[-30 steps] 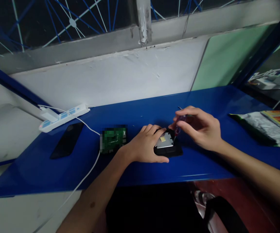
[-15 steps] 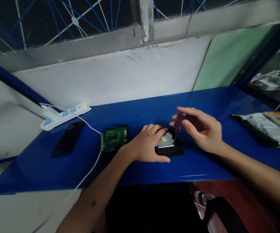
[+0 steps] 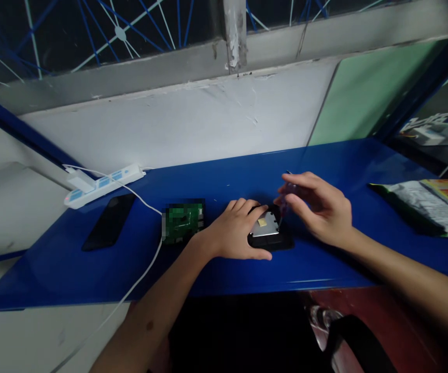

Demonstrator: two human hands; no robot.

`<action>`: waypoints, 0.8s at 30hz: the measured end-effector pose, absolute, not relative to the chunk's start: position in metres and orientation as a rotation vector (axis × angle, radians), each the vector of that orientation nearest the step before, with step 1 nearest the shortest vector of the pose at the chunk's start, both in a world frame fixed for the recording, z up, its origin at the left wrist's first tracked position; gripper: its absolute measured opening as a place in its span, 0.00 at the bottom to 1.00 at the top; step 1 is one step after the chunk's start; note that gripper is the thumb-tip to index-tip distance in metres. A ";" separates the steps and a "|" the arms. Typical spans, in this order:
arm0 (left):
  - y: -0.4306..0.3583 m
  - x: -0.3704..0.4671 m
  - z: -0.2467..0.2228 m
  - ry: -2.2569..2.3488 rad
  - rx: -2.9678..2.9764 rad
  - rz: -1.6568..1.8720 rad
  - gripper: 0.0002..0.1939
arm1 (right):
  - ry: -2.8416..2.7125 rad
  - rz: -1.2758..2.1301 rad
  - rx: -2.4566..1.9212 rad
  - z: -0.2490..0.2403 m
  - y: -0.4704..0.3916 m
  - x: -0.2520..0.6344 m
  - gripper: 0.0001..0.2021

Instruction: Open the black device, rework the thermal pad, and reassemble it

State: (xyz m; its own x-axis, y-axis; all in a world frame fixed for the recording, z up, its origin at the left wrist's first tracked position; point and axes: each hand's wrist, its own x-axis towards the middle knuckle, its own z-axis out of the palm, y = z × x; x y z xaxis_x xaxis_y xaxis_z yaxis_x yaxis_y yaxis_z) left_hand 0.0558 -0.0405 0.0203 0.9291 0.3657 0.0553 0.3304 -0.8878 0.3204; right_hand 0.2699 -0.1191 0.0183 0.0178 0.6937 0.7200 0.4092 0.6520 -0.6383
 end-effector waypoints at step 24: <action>-0.041 0.055 0.021 0.504 2.787 0.157 0.48 | -1.613 0.238 -0.990 0.017 -0.121 0.269 0.23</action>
State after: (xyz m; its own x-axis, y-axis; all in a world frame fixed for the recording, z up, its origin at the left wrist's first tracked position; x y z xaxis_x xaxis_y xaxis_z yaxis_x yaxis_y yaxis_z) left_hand 0.0548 -0.0408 0.0210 0.9324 0.3575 0.0528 0.3243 -0.8922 0.3144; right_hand 0.2686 -0.1208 0.0166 0.0280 0.7017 0.7119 0.4660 0.6209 -0.6303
